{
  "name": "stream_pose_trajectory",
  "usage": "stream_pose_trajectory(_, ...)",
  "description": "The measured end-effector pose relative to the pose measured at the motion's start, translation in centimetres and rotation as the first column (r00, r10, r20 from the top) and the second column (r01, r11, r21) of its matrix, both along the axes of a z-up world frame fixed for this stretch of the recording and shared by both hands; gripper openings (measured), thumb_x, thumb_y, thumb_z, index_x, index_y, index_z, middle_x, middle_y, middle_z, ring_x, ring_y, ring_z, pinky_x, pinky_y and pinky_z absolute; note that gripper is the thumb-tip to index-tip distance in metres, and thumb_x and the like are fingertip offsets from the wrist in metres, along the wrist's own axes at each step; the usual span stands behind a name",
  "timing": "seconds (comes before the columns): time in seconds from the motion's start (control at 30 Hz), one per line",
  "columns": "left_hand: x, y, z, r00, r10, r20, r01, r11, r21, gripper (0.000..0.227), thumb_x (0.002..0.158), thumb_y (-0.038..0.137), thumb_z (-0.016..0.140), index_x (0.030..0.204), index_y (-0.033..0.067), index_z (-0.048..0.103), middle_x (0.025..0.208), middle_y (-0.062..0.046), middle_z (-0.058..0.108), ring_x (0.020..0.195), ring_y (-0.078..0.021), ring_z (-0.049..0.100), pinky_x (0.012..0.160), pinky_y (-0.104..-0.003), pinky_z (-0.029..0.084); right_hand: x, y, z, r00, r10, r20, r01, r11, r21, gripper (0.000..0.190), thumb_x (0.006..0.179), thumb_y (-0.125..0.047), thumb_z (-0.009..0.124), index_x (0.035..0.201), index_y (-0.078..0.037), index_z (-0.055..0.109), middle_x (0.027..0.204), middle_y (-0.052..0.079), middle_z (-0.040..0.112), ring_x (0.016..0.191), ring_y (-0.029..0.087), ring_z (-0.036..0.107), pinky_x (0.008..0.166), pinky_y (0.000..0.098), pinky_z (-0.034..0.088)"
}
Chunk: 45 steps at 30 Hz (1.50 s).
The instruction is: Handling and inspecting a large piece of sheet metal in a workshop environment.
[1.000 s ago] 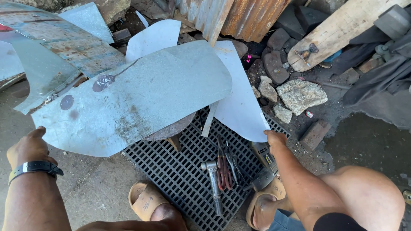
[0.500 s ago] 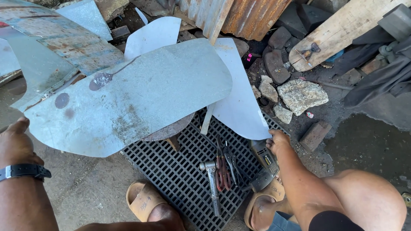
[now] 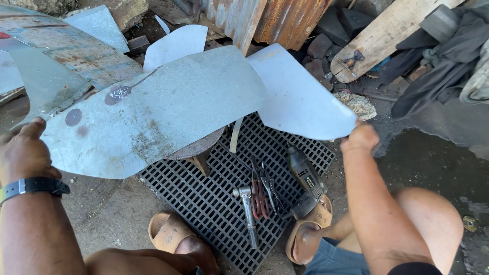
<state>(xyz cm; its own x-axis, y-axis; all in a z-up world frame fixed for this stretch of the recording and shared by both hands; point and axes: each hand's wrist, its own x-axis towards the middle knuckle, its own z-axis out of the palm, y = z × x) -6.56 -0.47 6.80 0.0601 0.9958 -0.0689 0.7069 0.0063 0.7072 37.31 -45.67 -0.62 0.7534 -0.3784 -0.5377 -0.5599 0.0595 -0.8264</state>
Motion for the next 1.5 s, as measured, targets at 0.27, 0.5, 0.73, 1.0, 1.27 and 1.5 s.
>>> stream_pose_trajectory(0.27,1.7,-0.8,0.8,0.966,0.079,0.245,-0.063,0.995,-0.072,0.022,0.1,0.037,0.077,0.118,0.0254,0.079,0.13,0.002,0.074,0.11,-0.0211,0.069,0.079,-0.045,0.055,9.3,-4.2,4.9,0.585,-0.054,0.809,-0.125,0.98,0.156,0.058,0.093,0.019,0.065,0.056,-0.02,0.043,0.071,-0.004,0.05,0.069,0.013,0.048,0.065,0.0325,0.048)
stream_pose_trajectory(0.5,3.2,-0.6,-0.8,0.971,0.01,0.24,0.017,0.994,-0.112,0.026,0.1,0.052,0.074,0.109,0.0272,0.075,0.089,0.003,0.061,0.051,-0.0241,0.044,0.037,-0.046,0.033,3.3,-5.5,6.7,0.53,0.345,0.775,-0.194,0.938,-0.286,0.065,0.12,-0.002,0.076,0.071,-0.02,0.038,0.07,-0.007,0.039,0.066,0.008,0.039,0.056,0.0325,0.027)
stream_pose_trajectory(0.73,9.5,-7.9,1.5,0.901,-0.368,0.231,0.382,0.924,-0.019,0.029,0.103,0.039,0.07,0.124,0.0199,0.075,0.102,-0.005,0.07,0.087,-0.0234,0.059,0.069,-0.045,0.043,-11.9,-2.0,6.7,0.345,0.771,0.535,-0.291,0.63,-0.72,0.005,0.093,-0.007,0.072,0.093,-0.009,0.077,0.091,0.006,0.075,0.085,0.019,0.067,0.08,0.0337,0.051)
stream_pose_trajectory(1.0,15.0,-23.4,1.7,0.678,-0.682,0.273,0.724,0.557,-0.406,0.078,0.099,0.063,0.054,0.141,-0.0024,0.062,0.126,-0.035,0.069,0.122,-0.0515,0.064,0.103,-0.068,0.05,-21.9,0.6,2.4,0.403,0.698,0.592,-0.541,0.703,-0.461,0.008,0.089,0.001,0.076,0.096,-0.002,0.08,0.087,0.018,0.075,0.079,0.027,0.07,0.078,0.0407,0.055)
stream_pose_trajectory(1.27,17.2,-30.7,-3.3,0.777,-0.389,0.495,0.598,0.211,-0.773,0.032,0.094,0.018,0.063,0.123,0.0017,0.062,0.116,-0.019,0.07,0.106,-0.0326,0.068,0.095,-0.04,0.061,-25.4,0.4,1.3,0.101,0.989,0.104,-0.843,0.141,-0.519,0.026,0.096,-0.007,0.066,0.122,-0.006,0.067,0.113,0.006,0.064,0.073,0.016,0.063,0.058,0.0283,0.065)
stream_pose_trajectory(1.5,14.3,-28.9,-13.1,0.725,-0.638,0.261,0.564,0.331,-0.756,0.054,0.098,0.018,0.055,0.15,0.0052,0.05,0.149,-0.017,0.061,0.135,-0.0386,0.059,0.116,-0.051,0.048,-22.8,-9.2,8.2,0.117,0.98,0.162,-0.797,0.19,-0.573,0.039,0.095,-0.03,0.071,0.132,-0.017,0.074,0.129,0.003,0.072,0.12,0.019,0.069,0.109,0.0352,0.051)
